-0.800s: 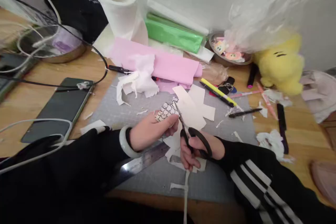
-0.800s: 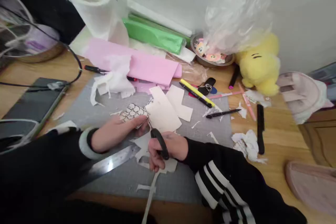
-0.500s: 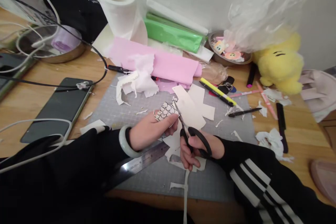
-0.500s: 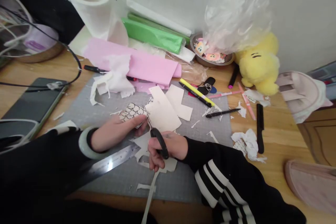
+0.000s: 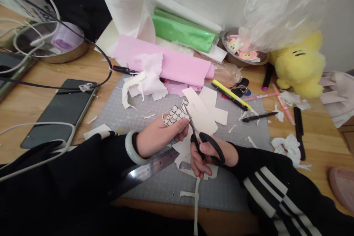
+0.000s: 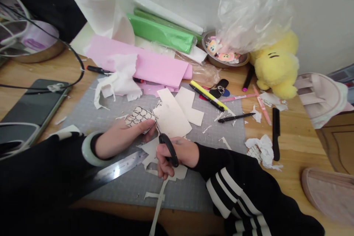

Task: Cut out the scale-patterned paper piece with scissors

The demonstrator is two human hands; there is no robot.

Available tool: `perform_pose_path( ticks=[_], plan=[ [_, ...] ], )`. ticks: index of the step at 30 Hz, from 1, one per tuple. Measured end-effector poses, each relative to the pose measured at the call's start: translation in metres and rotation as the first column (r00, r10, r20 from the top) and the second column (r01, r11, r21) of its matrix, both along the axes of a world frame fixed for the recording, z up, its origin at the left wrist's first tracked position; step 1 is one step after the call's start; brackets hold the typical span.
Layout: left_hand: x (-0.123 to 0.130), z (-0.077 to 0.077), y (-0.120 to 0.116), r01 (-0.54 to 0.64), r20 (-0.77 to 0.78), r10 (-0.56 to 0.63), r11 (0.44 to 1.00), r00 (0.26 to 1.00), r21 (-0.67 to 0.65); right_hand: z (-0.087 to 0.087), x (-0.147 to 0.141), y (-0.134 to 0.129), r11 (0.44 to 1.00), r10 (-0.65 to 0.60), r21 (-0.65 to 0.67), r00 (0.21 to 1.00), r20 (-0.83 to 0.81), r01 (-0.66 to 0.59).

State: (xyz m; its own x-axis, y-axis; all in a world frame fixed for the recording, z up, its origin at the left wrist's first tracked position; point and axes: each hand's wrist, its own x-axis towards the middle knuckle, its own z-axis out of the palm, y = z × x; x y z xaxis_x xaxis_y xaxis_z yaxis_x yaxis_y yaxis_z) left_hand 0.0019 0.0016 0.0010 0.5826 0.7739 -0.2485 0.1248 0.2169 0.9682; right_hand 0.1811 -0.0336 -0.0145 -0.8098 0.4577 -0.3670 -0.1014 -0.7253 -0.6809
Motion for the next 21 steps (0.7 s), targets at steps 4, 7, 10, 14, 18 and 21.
perform_pose_path(
  ticks=[4, 7, 10, 14, 18, 21],
  plan=[
    [0.0003, 0.0003, 0.0003, 0.006, 0.002, -0.006, 1.0, 1.0, 0.011, 0.0015, -0.0002, 0.0001, 1.0, -0.003, -0.001, 1.0, 0.015, 0.003],
    [0.0, -0.0004, -0.0003, 0.006, 0.018, -0.006, 1.0, 1.0, 0.009, 0.0026, -0.0004, 0.0, 1.0, 0.0, 0.001, 1.0, 0.026, 0.0],
    [-0.0003, -0.0018, -0.001, -0.002, 0.028, 0.001, 1.0, 1.0, 0.012, 0.0029, -0.0004, 0.0, 1.0, 0.002, -0.001, 1.0, 0.026, -0.002],
    [-0.0008, -0.0023, -0.0009, 0.003, 0.016, -0.003, 1.0, 1.0, 0.027, 0.0029, 0.0, 0.0004, 1.0, 0.009, 0.005, 1.0, 0.022, -0.009],
    [-0.0012, -0.0023, 0.0, 0.014, 0.011, -0.014, 0.999, 1.0, 0.037, 0.0017, 0.0005, 0.0005, 1.0, 0.01, 0.007, 1.0, 0.016, -0.01],
    [-0.0012, -0.0029, 0.0001, 0.013, 0.001, -0.013, 0.999, 1.0, 0.05, -0.0002, 0.0007, 0.0004, 1.0, 0.013, 0.021, 1.0, 0.011, -0.013]
  ],
)
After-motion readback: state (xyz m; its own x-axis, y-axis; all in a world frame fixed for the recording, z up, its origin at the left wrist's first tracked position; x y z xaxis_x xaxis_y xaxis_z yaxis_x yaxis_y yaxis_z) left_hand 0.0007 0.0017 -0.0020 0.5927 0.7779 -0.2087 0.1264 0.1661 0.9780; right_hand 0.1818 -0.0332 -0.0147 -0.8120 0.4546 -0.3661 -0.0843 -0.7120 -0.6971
